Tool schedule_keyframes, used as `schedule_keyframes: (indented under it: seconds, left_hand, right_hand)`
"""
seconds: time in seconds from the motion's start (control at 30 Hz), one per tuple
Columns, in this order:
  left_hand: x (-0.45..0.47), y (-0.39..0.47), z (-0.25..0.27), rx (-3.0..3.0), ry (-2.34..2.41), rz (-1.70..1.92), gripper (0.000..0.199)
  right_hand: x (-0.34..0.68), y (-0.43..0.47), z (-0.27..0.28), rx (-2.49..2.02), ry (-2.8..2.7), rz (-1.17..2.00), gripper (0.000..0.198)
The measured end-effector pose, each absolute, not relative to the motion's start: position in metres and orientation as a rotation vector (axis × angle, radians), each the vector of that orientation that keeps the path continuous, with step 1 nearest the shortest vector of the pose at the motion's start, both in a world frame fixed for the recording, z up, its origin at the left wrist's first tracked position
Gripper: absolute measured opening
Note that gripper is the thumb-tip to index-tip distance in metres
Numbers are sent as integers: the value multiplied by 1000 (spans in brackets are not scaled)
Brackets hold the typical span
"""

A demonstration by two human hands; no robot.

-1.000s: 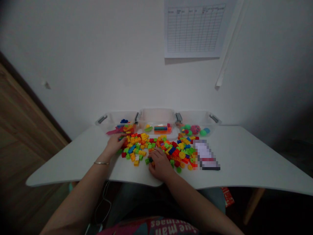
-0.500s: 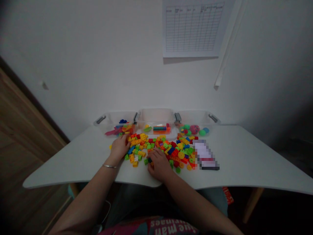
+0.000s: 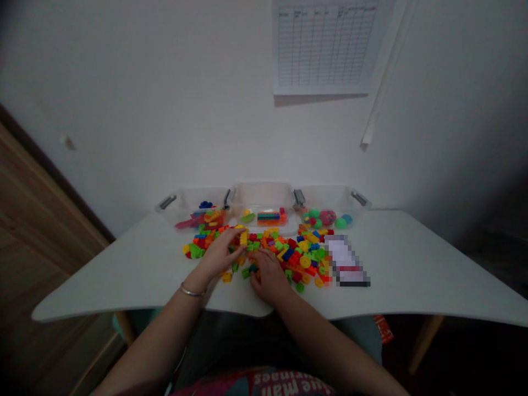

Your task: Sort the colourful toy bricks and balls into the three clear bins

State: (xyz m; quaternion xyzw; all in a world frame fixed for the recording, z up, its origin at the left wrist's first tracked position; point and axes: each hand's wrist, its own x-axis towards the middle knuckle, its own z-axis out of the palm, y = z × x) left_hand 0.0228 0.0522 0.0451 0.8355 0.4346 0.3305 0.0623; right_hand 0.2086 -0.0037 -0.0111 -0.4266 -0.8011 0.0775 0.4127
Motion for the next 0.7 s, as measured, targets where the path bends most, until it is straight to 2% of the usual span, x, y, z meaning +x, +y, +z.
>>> schedule_keyframes:
  seconds: [0.23, 0.4, 0.53, 0.7]
  left_hand:
    - [42, 57, 35, 2514, 1254, 985, 42]
    - [42, 81, 51, 2391, 1268, 1409, 45]
    - [48, 112, 79, 2377, 1289, 1659, 38]
    - [57, 144, 96, 2439, 1527, 1402, 34]
  right_hand:
    - [209, -2, -14, -1057, -1945, 126, 47]
    - [210, -3, -10, -1104, -1977, 144, 45]
    - [211, -4, -8, -1126, -1995, 183, 46]
    - [212, -3, -7, -1140, -2024, 226, 45]
